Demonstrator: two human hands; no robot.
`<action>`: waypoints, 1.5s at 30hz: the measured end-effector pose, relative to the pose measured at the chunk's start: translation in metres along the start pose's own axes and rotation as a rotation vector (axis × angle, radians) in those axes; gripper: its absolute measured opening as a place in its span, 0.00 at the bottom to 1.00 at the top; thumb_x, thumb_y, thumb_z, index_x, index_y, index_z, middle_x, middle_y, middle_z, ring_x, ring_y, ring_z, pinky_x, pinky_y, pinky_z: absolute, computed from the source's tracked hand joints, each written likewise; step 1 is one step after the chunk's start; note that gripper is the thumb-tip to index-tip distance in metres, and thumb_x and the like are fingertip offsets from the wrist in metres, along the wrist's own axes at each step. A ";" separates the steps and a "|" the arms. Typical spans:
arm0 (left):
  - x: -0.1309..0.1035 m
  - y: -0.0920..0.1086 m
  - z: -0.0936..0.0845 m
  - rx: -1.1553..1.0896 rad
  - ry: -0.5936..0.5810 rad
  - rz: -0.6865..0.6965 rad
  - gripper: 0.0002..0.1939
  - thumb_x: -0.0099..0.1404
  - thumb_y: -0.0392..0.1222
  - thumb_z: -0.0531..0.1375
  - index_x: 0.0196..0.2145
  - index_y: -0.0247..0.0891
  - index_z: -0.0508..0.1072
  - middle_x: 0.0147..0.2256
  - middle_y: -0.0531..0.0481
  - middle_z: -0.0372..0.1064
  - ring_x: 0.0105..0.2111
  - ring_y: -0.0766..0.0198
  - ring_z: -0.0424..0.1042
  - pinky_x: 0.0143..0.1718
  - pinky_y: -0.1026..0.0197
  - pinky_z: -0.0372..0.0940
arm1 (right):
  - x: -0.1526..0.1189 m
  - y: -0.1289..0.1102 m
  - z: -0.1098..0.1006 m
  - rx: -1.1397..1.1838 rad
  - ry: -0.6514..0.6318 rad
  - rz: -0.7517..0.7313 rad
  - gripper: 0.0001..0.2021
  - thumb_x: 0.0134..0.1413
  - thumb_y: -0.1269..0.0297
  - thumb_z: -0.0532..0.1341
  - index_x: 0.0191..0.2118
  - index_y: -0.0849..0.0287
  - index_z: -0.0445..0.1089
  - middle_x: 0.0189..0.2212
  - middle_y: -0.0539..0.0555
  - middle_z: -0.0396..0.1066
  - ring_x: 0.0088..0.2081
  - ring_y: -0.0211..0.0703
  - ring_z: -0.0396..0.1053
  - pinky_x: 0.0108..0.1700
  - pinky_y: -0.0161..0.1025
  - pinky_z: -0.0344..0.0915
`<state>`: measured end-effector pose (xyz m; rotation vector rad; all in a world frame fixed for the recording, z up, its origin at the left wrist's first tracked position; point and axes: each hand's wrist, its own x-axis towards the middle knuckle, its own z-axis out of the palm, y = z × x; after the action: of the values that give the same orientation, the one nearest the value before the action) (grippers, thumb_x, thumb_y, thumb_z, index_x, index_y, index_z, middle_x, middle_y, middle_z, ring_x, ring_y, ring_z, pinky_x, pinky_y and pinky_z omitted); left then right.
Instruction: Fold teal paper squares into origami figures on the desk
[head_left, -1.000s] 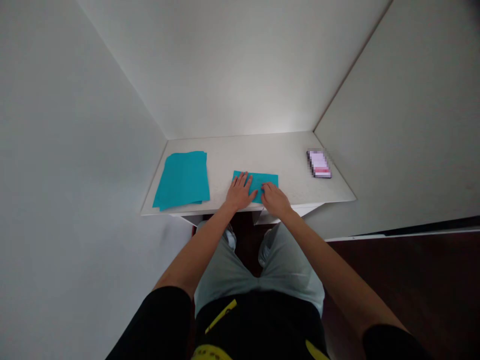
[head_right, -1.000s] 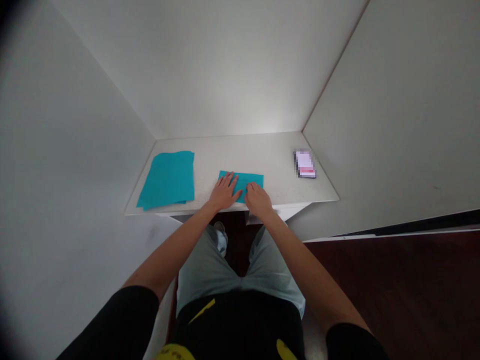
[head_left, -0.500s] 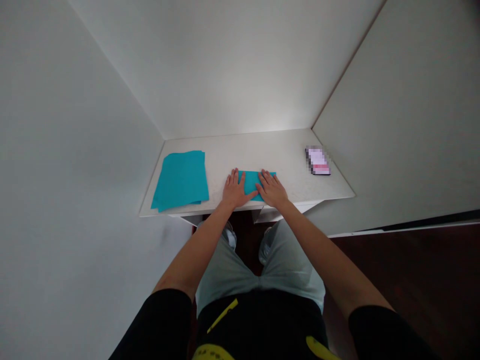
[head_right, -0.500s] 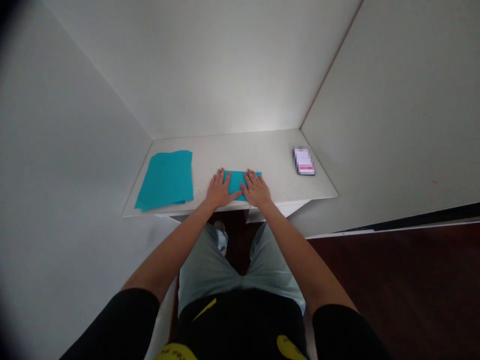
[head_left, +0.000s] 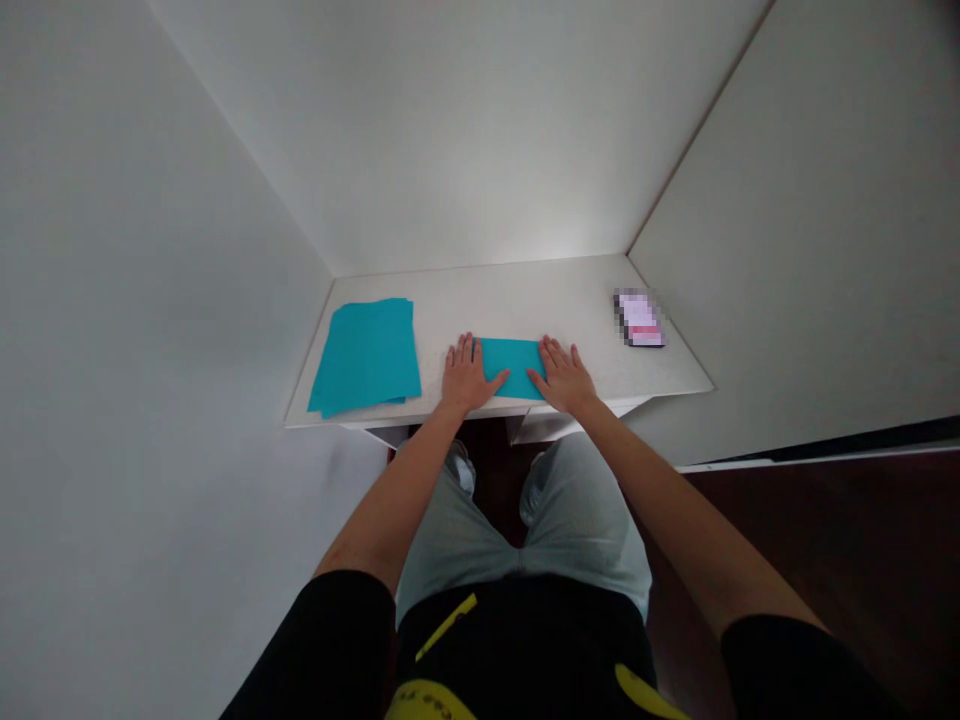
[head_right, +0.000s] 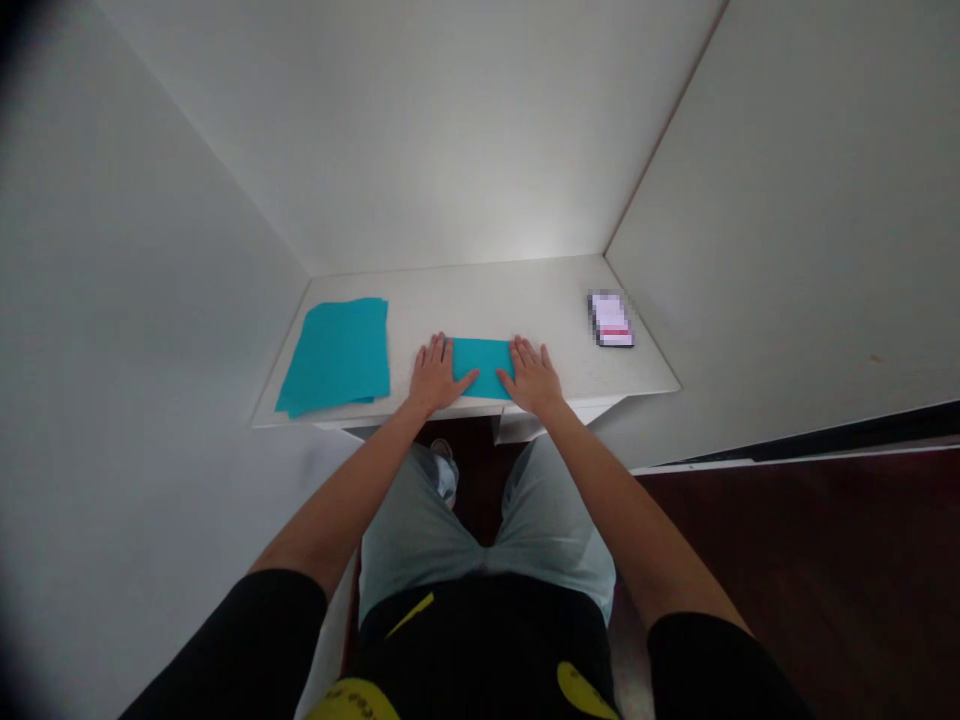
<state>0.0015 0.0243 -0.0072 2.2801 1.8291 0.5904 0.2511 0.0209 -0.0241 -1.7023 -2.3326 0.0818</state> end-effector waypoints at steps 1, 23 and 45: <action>-0.001 0.001 -0.003 0.004 0.012 -0.004 0.49 0.72 0.67 0.60 0.77 0.30 0.57 0.78 0.28 0.48 0.79 0.35 0.45 0.78 0.34 0.43 | 0.000 0.000 -0.001 0.000 -0.007 0.006 0.41 0.77 0.42 0.43 0.81 0.67 0.47 0.79 0.68 0.49 0.79 0.63 0.49 0.79 0.68 0.40; -0.026 0.001 -0.027 -0.077 -0.118 0.326 0.22 0.77 0.54 0.60 0.64 0.49 0.77 0.69 0.46 0.69 0.71 0.51 0.64 0.72 0.43 0.57 | -0.061 0.003 -0.036 0.050 -0.025 -0.227 0.26 0.69 0.59 0.62 0.69 0.51 0.72 0.73 0.61 0.66 0.69 0.60 0.67 0.70 0.59 0.60; -0.025 -0.009 -0.027 -0.141 0.155 0.113 0.34 0.78 0.61 0.56 0.74 0.46 0.63 0.73 0.41 0.61 0.75 0.47 0.55 0.73 0.43 0.54 | -0.015 0.017 -0.040 0.319 0.103 0.301 0.20 0.68 0.56 0.56 0.53 0.60 0.79 0.48 0.64 0.82 0.49 0.62 0.78 0.53 0.53 0.73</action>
<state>-0.0220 -0.0013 0.0093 2.3113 1.6698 0.9072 0.2809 0.0082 0.0087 -1.8248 -1.8561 0.3888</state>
